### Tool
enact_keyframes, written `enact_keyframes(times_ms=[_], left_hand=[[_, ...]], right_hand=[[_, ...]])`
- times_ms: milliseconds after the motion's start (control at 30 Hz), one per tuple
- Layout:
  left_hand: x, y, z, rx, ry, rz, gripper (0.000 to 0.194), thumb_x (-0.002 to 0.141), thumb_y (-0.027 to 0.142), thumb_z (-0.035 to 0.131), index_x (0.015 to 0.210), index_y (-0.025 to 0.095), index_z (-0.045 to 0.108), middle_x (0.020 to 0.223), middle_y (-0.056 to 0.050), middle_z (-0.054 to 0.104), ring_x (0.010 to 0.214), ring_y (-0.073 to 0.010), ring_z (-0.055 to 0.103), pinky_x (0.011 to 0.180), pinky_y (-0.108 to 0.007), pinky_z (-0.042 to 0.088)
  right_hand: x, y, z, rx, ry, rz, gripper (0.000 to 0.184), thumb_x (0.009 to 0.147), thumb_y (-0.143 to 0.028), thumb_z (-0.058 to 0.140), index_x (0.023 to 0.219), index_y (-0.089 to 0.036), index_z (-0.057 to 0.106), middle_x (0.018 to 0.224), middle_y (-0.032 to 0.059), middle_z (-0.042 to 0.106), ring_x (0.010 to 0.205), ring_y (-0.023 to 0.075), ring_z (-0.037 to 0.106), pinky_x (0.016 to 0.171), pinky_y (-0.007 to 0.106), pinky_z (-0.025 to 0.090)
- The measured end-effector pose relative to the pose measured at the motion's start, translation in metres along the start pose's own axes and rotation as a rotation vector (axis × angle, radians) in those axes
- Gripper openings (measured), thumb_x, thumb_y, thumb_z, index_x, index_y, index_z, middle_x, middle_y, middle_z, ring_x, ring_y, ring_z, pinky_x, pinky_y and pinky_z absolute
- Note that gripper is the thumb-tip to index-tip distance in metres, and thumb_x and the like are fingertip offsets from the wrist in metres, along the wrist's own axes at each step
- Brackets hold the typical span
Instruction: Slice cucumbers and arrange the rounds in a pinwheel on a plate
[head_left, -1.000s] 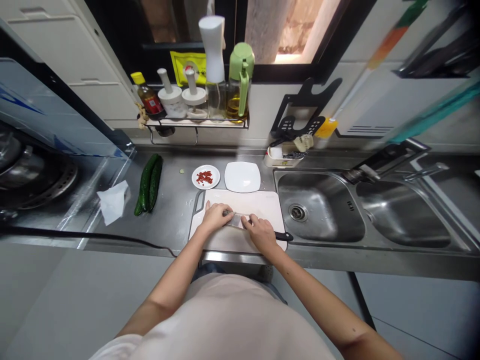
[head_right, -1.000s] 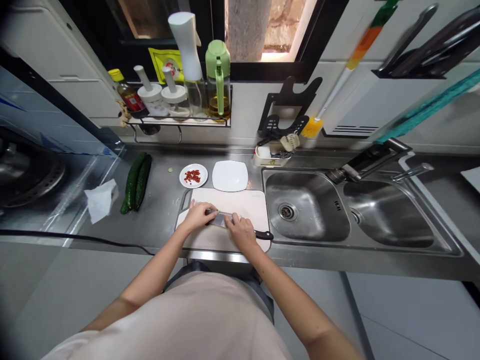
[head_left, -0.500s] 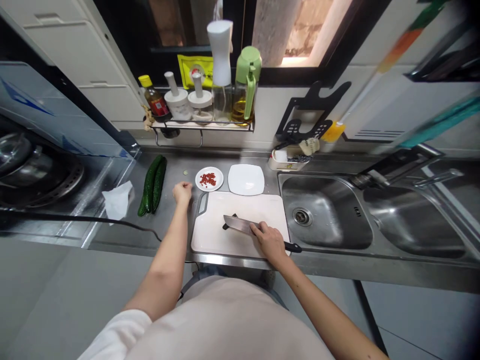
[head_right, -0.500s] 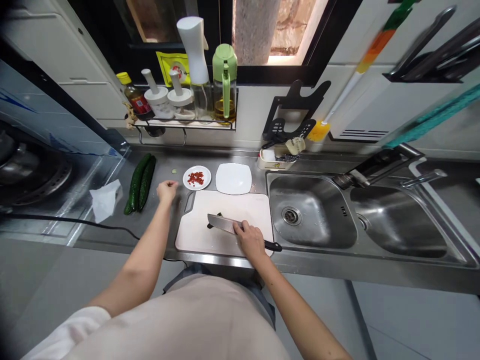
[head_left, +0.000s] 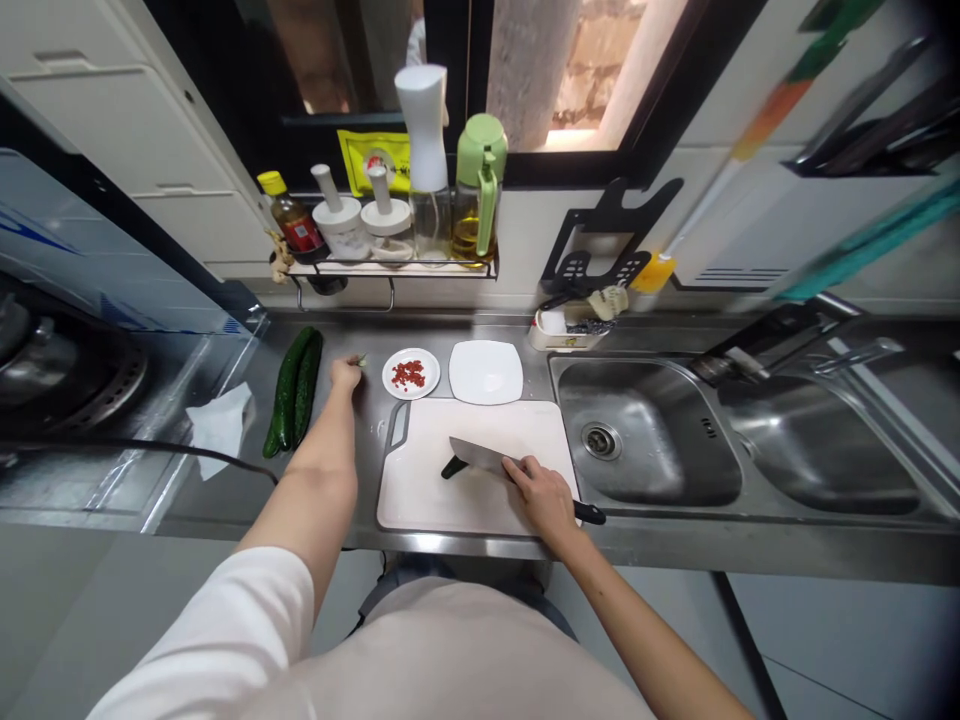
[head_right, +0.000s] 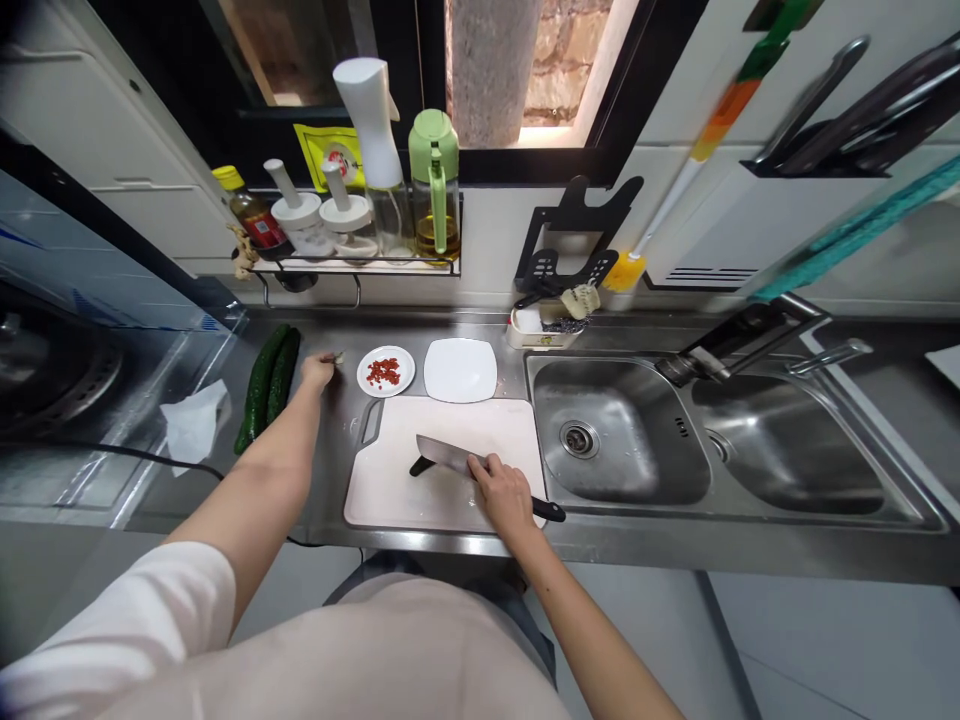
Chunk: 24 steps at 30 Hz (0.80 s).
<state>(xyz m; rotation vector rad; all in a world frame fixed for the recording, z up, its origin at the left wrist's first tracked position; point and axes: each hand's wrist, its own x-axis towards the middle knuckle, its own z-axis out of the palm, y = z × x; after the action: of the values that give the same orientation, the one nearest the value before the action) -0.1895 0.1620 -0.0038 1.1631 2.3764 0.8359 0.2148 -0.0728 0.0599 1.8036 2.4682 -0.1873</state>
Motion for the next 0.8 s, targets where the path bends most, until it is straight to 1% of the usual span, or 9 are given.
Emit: enact_keyframes(times_ms=[133, 233, 333, 433, 533, 600, 667, 733, 800], left_hand=[[-0.005, -0.007, -0.001, -0.041, 0.05, -0.041, 0.036, 0.071, 0.006, 0.055, 0.105, 0.011, 0.067, 0.101, -0.011, 0.07, 0.098, -0.0208, 0.064, 0.089, -0.031, 0.047], [-0.022, -0.002, 0.0, -0.193, 0.233, -0.094, 0.035, 0.078, 0.011, 0.049, 0.109, 0.013, 0.065, 0.102, -0.01, 0.069, 0.097, -0.0192, 0.063, 0.089, -0.031, 0.047], [-0.053, 0.01, 0.005, -0.361, 0.372, -0.084, 0.036, 0.082, 0.014, 0.043, 0.113, 0.014, 0.062, 0.1, -0.008, 0.068, 0.093, -0.0155, 0.063, 0.087, -0.027, 0.046], [-0.101, 0.025, 0.013, -0.445, 0.4, 0.007, 0.032, 0.084, 0.019, 0.044, 0.111, 0.014, 0.06, 0.093, -0.006, 0.066, 0.084, -0.0137, 0.061, 0.082, -0.025, 0.046], [-0.166, 0.031, 0.021, -0.46, 0.259, 0.229, 0.027, 0.087, 0.027, 0.047, 0.108, 0.015, 0.061, 0.088, -0.005, 0.064, 0.076, -0.0131, 0.059, 0.073, -0.025, 0.047], [-0.211, 0.029, 0.024, -0.417, 0.084, 0.453, 0.024, 0.088, 0.029, 0.048, 0.103, 0.017, 0.062, 0.087, -0.005, 0.064, 0.074, -0.0133, 0.058, 0.071, -0.026, 0.048], [-0.249, 0.023, 0.025, -0.342, -0.103, 0.686, 0.02, 0.088, 0.028, 0.05, 0.099, 0.018, 0.064, 0.091, -0.006, 0.064, 0.083, -0.0155, 0.059, 0.078, -0.029, 0.048], [-0.275, 0.015, 0.026, -0.283, -0.165, 0.799, 0.019, 0.089, 0.027, 0.051, 0.099, 0.019, 0.064, 0.093, -0.007, 0.065, 0.092, -0.0178, 0.059, 0.085, -0.033, 0.048], [-0.289, 0.008, 0.028, -0.246, -0.18, 0.837, 0.021, 0.09, 0.027, 0.051, 0.105, 0.021, 0.064, 0.098, -0.007, 0.064, 0.095, -0.0181, 0.058, 0.087, -0.034, 0.048]], right_hand=[[-0.001, 0.003, -0.001, 0.051, -0.019, 0.029, 0.037, 0.093, -0.023, 0.039, 0.127, -0.028, 0.055, 0.105, 0.0067, 0.059, 0.081, 0.0148, 0.055, 0.067, 0.026, 0.03], [0.0, 0.003, 0.0, 0.116, -0.035, 0.072, 0.037, 0.093, -0.023, 0.039, 0.126, -0.026, 0.055, 0.103, 0.0061, 0.059, 0.079, 0.0144, 0.056, 0.067, 0.025, 0.031], [0.003, 0.001, 0.002, 0.218, -0.028, 0.164, 0.035, 0.093, -0.023, 0.037, 0.123, -0.022, 0.055, 0.104, 0.0055, 0.059, 0.077, 0.0139, 0.055, 0.066, 0.025, 0.032], [0.009, 0.0, 0.003, 0.333, -0.016, 0.225, 0.028, 0.091, -0.02, 0.038, 0.111, -0.018, 0.058, 0.099, 0.0053, 0.061, 0.082, 0.0143, 0.055, 0.068, 0.023, 0.032], [0.016, 0.0, 0.001, 0.402, -0.055, 0.217, 0.021, 0.09, -0.02, 0.04, 0.098, -0.017, 0.059, 0.091, 0.0052, 0.062, 0.082, 0.0151, 0.055, 0.067, 0.022, 0.031], [0.019, 0.0, -0.002, 0.424, -0.112, 0.194, 0.019, 0.09, -0.023, 0.04, 0.097, -0.017, 0.058, 0.086, 0.0046, 0.063, 0.078, 0.0154, 0.055, 0.065, 0.022, 0.03], [0.021, -0.001, -0.005, 0.421, -0.165, 0.181, 0.02, 0.091, -0.025, 0.04, 0.099, -0.017, 0.057, 0.085, 0.0049, 0.065, 0.077, 0.0159, 0.056, 0.063, 0.023, 0.029], [0.021, -0.005, -0.009, 0.388, -0.206, 0.186, 0.021, 0.092, -0.025, 0.039, 0.102, -0.017, 0.055, 0.086, 0.0061, 0.066, 0.078, 0.0169, 0.058, 0.062, 0.023, 0.028], [0.021, -0.01, -0.012, 0.339, -0.237, 0.188, 0.022, 0.093, -0.026, 0.037, 0.104, -0.017, 0.053, 0.087, 0.0071, 0.066, 0.079, 0.0179, 0.06, 0.061, 0.024, 0.027]])
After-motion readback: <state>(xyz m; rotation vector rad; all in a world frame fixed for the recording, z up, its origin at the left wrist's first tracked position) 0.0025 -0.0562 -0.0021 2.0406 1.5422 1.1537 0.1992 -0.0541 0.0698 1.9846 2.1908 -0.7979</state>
